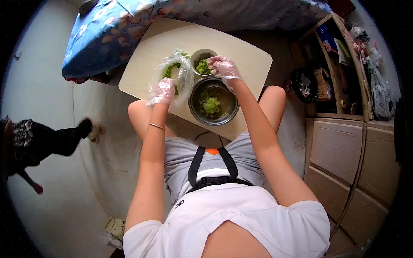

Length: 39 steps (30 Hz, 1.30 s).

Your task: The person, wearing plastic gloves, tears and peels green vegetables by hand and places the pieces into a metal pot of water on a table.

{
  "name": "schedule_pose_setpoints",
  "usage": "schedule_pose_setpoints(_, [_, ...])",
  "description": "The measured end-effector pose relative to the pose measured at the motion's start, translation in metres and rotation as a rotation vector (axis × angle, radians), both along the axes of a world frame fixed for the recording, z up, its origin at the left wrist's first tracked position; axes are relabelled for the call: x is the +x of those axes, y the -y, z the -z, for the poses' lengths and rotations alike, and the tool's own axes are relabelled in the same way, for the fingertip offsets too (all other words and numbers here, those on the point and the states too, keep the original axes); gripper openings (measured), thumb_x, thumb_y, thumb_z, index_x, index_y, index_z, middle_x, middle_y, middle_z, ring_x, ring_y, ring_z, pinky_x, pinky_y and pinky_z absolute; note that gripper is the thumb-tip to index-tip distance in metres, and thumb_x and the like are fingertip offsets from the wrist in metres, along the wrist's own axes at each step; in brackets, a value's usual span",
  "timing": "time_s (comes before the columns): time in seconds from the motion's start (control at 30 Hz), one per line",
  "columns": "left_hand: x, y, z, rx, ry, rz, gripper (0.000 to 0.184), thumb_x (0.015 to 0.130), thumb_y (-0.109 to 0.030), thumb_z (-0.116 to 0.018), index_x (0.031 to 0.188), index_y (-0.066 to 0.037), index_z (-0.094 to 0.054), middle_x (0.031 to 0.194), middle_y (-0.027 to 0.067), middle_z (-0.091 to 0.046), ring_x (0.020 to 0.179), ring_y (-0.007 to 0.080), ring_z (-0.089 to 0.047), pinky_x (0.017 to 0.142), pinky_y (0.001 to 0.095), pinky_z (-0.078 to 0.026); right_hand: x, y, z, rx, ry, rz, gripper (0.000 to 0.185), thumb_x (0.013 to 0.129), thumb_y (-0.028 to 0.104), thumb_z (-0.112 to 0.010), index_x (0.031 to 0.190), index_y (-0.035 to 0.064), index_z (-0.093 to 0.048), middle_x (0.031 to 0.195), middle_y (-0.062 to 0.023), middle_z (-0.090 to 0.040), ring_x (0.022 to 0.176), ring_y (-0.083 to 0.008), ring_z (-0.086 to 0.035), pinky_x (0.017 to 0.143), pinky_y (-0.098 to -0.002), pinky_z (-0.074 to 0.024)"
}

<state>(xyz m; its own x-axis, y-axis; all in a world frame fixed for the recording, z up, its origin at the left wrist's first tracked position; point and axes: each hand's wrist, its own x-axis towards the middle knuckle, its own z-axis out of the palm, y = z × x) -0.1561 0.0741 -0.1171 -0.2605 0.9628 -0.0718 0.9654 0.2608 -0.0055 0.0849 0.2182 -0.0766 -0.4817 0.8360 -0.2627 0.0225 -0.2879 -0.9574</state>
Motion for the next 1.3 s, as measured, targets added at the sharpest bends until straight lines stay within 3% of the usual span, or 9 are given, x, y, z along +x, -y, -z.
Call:
schedule_pose_setpoints(0.13, [0.000, -0.004, 0.011, 0.042, -0.009, 0.014, 0.017, 0.080, -0.011, -0.054, 0.080, -0.006, -0.070, 0.084, 0.0173, -0.068, 0.076, 0.0329, -0.068, 0.070, 0.0447, -0.053, 0.004, 0.006, -0.013, -0.279, -0.242, 0.046, 0.021, 0.086, 0.000, -0.054, 0.106, -0.0021, -0.060, 0.088, -0.0122, -0.066, 0.068, -0.0141, -0.061, 0.060, -0.0225, -0.0489])
schedule_pose_setpoints(0.33, [0.015, -0.001, -0.031, 0.075, 0.160, -0.065, 0.017, 0.080, -0.013, -0.058, 0.086, -0.002, -0.069, 0.088, 0.0190, -0.068, 0.079, 0.0327, -0.067, 0.070, 0.0401, -0.053, 0.010, 0.028, -0.036, -0.219, -0.236, 0.116, 0.019, 0.086, 0.003, -0.059, 0.103, -0.0028, -0.059, 0.085, -0.0100, -0.064, 0.069, -0.0135, -0.060, 0.062, -0.0235, -0.0491])
schedule_pose_setpoints(0.43, [0.032, 0.010, -0.074, 0.536, 1.080, -0.150, 0.028, 0.084, -0.015, -0.066, 0.107, 0.000, -0.064, 0.090, 0.0095, -0.068, 0.073, 0.0163, -0.062, 0.064, 0.0327, -0.049, 0.019, 0.059, -0.053, -0.156, -0.244, 0.029, 0.021, 0.086, 0.005, -0.059, 0.106, -0.0035, -0.059, 0.085, -0.0099, -0.064, 0.072, -0.0133, -0.061, 0.064, -0.0233, -0.0496])
schedule_pose_setpoints(0.63, [0.102, 0.048, -0.143, 0.429, 1.698, -0.271, 0.025, 0.088, -0.009, -0.064, 0.112, -0.002, -0.061, 0.087, 0.0002, -0.063, 0.070, 0.0035, -0.055, 0.059, 0.0197, -0.045, 0.017, 0.132, -0.107, 0.280, -0.130, -0.118, 0.023, 0.086, 0.005, -0.062, 0.108, -0.0023, -0.059, 0.091, -0.0087, -0.065, 0.078, -0.0152, -0.061, 0.073, -0.0282, -0.0531])
schedule_pose_setpoints(0.73, [0.124, 0.053, -0.141, 0.520, 1.754, -0.244, 0.020, 0.090, -0.004, -0.061, 0.110, -0.001, -0.060, 0.087, 0.0007, -0.062, 0.072, 0.0042, -0.056, 0.059, 0.0180, -0.045, 0.018, 0.146, -0.110, 0.352, -0.172, 0.002, 0.025, 0.081, -0.002, -0.068, 0.105, 0.0005, -0.060, 0.097, -0.0091, -0.063, 0.081, -0.0150, -0.062, 0.074, -0.0272, -0.0522])
schedule_pose_setpoints(0.8, [0.130, 0.056, -0.139, 0.534, 1.835, -0.220, 0.017, 0.092, -0.003, -0.059, 0.108, 0.000, -0.060, 0.090, 0.0026, -0.063, 0.075, 0.0062, -0.058, 0.065, 0.0200, -0.049, 0.025, 0.145, -0.109, 0.772, 0.112, -0.019, 0.026, 0.080, -0.003, -0.069, 0.104, 0.0006, -0.059, 0.093, -0.0105, -0.062, 0.080, -0.0175, -0.062, 0.072, -0.0285, -0.0520])
schedule_pose_setpoints(0.9, [0.143, 0.061, -0.148, 0.526, 1.815, -0.263, 0.018, 0.093, -0.003, -0.058, 0.109, 0.003, -0.060, 0.097, 0.0064, -0.065, 0.086, 0.0111, -0.061, 0.080, 0.0244, -0.051, 0.028, 0.145, -0.100, 0.747, 0.094, 0.043, 0.026, 0.078, 0.000, -0.066, 0.102, 0.0032, -0.059, 0.089, -0.0141, -0.060, 0.085, -0.0322, -0.061, 0.075, -0.0376, -0.0504])
schedule_pose_setpoints(1.03, [0.147, 0.062, -0.149, 0.509, 1.847, -0.281, 0.019, 0.093, -0.003, -0.059, 0.110, 0.004, -0.062, 0.098, 0.0070, -0.065, 0.089, 0.0110, -0.061, 0.081, 0.0240, -0.051, 0.033, 0.146, -0.100, 0.699, 0.114, 0.057, 0.025, 0.076, -0.002, -0.065, 0.100, 0.0032, -0.059, 0.091, -0.0146, -0.061, 0.085, -0.0326, -0.061, 0.075, -0.0382, -0.0499])
schedule_pose_setpoints(1.3, [0.137, 0.061, -0.135, 0.412, 1.305, 0.018, 0.020, 0.095, -0.009, -0.057, 0.110, 0.003, -0.063, 0.094, 0.0028, -0.066, 0.084, 0.0091, -0.060, 0.077, 0.0245, -0.049, 0.033, 0.145, -0.093, 0.825, 0.169, 0.094, 0.026, 0.075, -0.004, -0.065, 0.099, 0.0034, -0.059, 0.093, -0.0153, -0.062, 0.087, -0.0335, -0.061, 0.078, -0.0396, -0.0502])
